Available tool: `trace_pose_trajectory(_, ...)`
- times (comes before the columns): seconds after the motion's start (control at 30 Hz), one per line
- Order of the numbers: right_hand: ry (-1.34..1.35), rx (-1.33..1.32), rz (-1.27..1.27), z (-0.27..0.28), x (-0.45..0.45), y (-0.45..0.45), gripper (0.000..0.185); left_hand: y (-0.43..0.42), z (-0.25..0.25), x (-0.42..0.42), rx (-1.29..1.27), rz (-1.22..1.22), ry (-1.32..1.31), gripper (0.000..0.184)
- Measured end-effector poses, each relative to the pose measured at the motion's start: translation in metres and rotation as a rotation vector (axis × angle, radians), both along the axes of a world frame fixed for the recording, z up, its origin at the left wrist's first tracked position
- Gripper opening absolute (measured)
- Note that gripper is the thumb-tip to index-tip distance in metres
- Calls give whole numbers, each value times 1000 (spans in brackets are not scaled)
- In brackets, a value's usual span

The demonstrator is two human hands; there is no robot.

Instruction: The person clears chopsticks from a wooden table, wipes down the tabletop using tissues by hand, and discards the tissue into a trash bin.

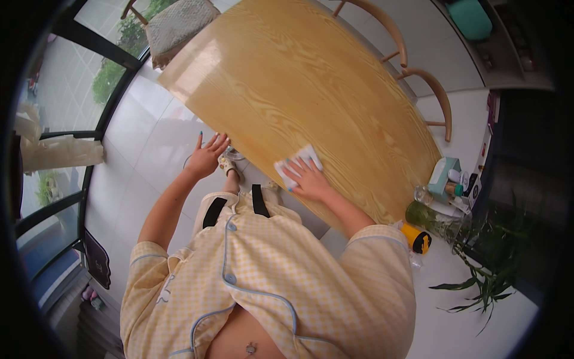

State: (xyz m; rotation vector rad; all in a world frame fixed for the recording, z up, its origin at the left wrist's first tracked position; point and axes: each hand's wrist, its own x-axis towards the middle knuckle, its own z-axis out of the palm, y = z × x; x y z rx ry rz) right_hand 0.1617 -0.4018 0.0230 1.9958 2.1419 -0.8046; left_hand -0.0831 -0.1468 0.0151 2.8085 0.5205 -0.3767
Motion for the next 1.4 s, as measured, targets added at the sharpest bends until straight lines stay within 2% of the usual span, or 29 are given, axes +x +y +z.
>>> trace_pose_trajectory(0.13, 14, 215, -56, -21, -19, 147, 68, 5, -1, 2, 4, -35, 34, 61)
trace_pose_trajectory(0.27, -34, 203, -79, -28, -45, 272, 66, 7, 5, 9, 32, -92, 112, 54)
trace_pose_trajectory(0.3, -29, 209, -73, -28, -47, 292, 66, 10, 5, 8, 21, -118, 137, 52)
trace_pose_trajectory(0.33, -47, 195, -62, -28, -50, 308, 67, 10, -3, 7, 53, -113, 56, 61)
trace_pose_trajectory(0.37, -64, 178, -55, -27, -54, 317, 67, 10, -11, 4, 56, -110, 65, 61)
trace_pose_trajectory(0.5, -25, 201, -43, -30, -48, 313, 67, 8, -6, 10, 34, -116, 118, 61)
trace_pose_trajectory(0.77, -57, 245, -54, -28, -20, 185, 68, 13, 2, 12, 15, -83, 36, 56)
trace_pose_trajectory(0.8, -56, 236, -77, -27, -16, 162, 69, 12, 1, 11, 15, -55, -71, 52)
trace_pose_trajectory(0.93, -87, 195, -154, -23, -4, 62, 69, 2, 0, 17, 67, 3, -220, 43)
trace_pose_trajectory(1.03, -97, 144, -269, -16, -2, -19, 71, -7, 1, 29, 112, -28, -311, 44)
trace_pose_trajectory(1.23, -157, 15, -392, -14, -21, -178, 73, -9, 8, 46, 101, -21, -203, 52)
trace_pose_trajectory(1.4, -66, -9, -406, -1, -17, -212, 72, 16, 8, 56, 105, 16, -21, 56)
